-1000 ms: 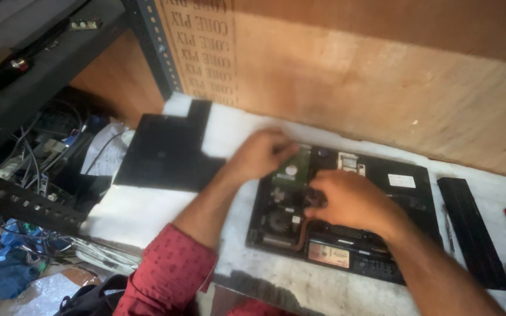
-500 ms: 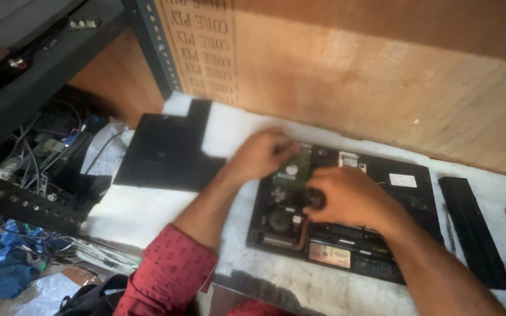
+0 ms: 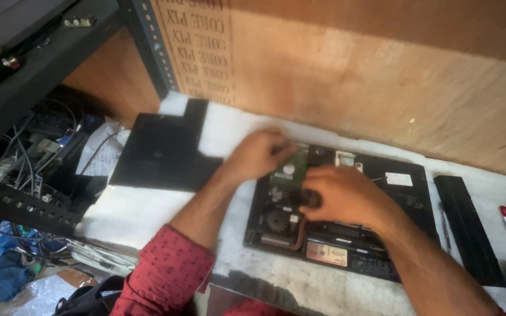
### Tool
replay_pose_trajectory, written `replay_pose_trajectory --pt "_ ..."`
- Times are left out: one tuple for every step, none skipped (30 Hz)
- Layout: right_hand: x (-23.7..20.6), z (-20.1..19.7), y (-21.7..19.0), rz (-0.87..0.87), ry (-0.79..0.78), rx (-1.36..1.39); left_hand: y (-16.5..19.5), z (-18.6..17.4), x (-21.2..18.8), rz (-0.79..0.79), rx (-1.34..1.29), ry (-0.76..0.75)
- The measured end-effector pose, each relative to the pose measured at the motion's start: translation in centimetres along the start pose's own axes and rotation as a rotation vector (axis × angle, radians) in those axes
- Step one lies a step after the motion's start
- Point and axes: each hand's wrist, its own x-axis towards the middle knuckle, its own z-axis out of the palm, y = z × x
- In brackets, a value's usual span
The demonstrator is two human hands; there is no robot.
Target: The person handles a hard drive over an opened laptop, then works on the laptop internals, unscrewing components with a screwdriver and lifting out the heatsink and fan assembly, placing removed parts on the bench.
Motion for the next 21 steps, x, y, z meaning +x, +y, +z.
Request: replay_pose_trajectory --pt "0.0 0.0 0.0 0.01 -0.018 -0.005 0.0 0.0 0.0 -0.019 -0.006 -0.008" --pt "0.0 0.0 0.0 0.021 -0.036 -0.01 0.0 0.0 0.0 -0.003 -0.011 0.0" --pt "0.1 -0.1 0.0 0.031 -0.054 -0.014 0.0 0.0 0.0 0.014 -0.015 0.006" --pt "0.1 -0.1 -0.1 0.043 -0.066 -0.022 0.0 0.0 0.0 0.031 -0.02 0.012" --pt "0.1 -0.2 -0.1 0.054 -0.079 -0.031 0.0 0.0 0.1 0.032 -0.015 0.011" --pt "0.0 -0.2 -0.1 0.065 -0.091 -0.041 0.0 0.0 0.1 0.033 -0.01 0.012" --pt "0.0 -0.2 -0.1 0.059 -0.077 -0.052 0.0 -0.1 0.1 0.033 -0.004 0.013" --pt "-0.1 -0.2 -0.2 0.052 -0.063 -0.063 0.1 -0.1 0.1 0.028 -0.002 0.007" --pt "-0.1 -0.2 -0.2 0.045 -0.05 -0.072 0.1 -0.1 0.1 0.021 0.0 0.0" --pt "-0.2 -0.2 -0.2 0.017 -0.028 -0.073 0.2 -0.1 0.1 0.013 0.001 -0.005" --pt "-0.2 -0.2 -0.2 -0.009 -0.006 -0.075 0.3 -0.1 0.2 0.011 -0.004 0.004" --pt "-0.2 -0.1 -0.2 -0.032 0.019 -0.073 0.4 -0.1 0.2 0.01 -0.008 0.008" --pt "-0.3 -0.1 -0.1 -0.027 0.024 -0.06 0.6 -0.1 0.2 0.009 -0.013 0.012" --pt "-0.3 0.0 0.0 -0.026 0.026 -0.048 0.7 -0.2 0.2 0.001 -0.007 0.003" --pt "-0.3 0.0 0.1 -0.026 0.027 -0.038 1.0 -0.3 0.2 -0.008 -0.002 -0.004" --pt "-0.3 0.0 0.2 -0.03 0.021 -0.026 1.2 -0.3 0.1 -0.017 0.002 -0.014" --pt "-0.2 0.0 0.3 -0.031 0.019 -0.015 1.5 -0.3 0.1 0.024 -0.018 -0.029" --pt "-0.1 0.0 0.4 -0.032 0.017 -0.004 1.8 -0.3 0.1 0.065 -0.039 -0.044" --pt "-0.1 0.0 0.5 -0.017 -0.01 -0.029 2.1 -0.3 0.0 0.106 -0.063 -0.059" --pt "0.0 0.0 0.6 -0.001 -0.036 -0.055 2.4 -0.2 0.0 0.086 -0.039 -0.123" --pt "0.0 -0.1 0.7 0.015 -0.06 -0.081 2.7 -0.1 0.0 0.069 -0.014 -0.186"
